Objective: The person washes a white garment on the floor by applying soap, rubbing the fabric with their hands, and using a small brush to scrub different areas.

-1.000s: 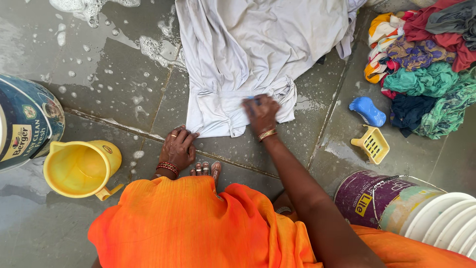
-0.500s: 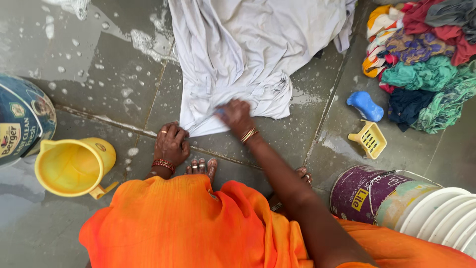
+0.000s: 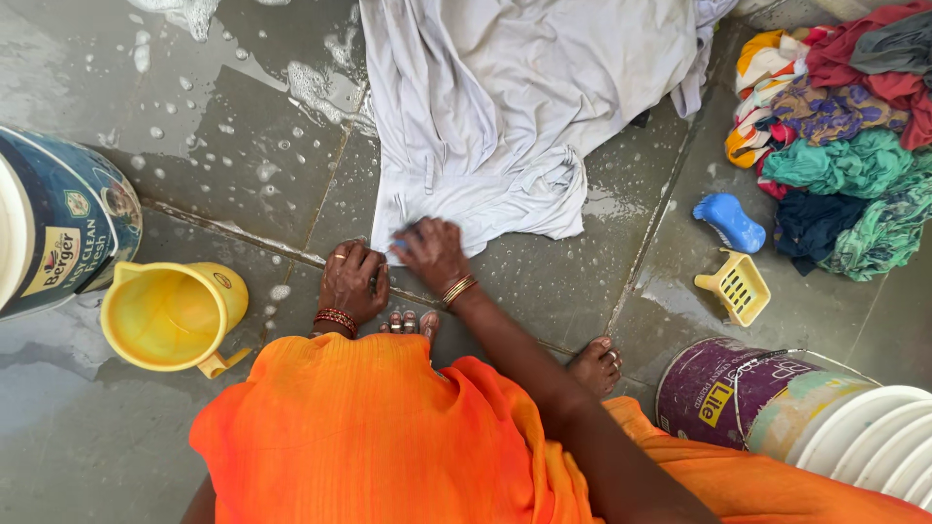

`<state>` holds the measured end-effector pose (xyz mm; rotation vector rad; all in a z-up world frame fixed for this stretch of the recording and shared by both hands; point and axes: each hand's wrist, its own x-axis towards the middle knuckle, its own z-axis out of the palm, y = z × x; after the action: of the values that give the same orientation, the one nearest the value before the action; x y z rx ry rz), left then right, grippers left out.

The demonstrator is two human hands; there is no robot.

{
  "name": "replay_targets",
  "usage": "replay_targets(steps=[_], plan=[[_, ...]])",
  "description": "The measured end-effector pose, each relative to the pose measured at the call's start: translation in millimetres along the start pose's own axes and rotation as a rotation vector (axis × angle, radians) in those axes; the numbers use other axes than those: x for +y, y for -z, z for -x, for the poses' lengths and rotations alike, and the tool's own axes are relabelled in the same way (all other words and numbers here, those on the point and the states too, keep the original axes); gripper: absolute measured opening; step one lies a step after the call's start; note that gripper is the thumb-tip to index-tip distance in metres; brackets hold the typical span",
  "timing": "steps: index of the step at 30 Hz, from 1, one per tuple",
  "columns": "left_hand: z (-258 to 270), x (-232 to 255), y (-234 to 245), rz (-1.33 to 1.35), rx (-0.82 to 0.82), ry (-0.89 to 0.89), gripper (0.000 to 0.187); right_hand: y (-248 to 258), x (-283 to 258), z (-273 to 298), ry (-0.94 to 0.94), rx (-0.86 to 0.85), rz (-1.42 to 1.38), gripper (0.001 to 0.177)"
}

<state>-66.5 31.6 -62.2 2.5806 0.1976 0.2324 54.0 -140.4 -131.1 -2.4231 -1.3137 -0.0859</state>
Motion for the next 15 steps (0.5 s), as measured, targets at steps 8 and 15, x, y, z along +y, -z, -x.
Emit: replay_targets(steps=[8, 15], plan=[[-3, 5, 0, 0.027, -0.017, 0.005, 0.017, 107, 210, -3, -0.709, 0.169, 0.479, 0.032], [3, 3, -3, 0.021, -0.025, 0.02, 0.018, -12, 22, 5, 0.067, 0.103, 0.334, 0.038]])
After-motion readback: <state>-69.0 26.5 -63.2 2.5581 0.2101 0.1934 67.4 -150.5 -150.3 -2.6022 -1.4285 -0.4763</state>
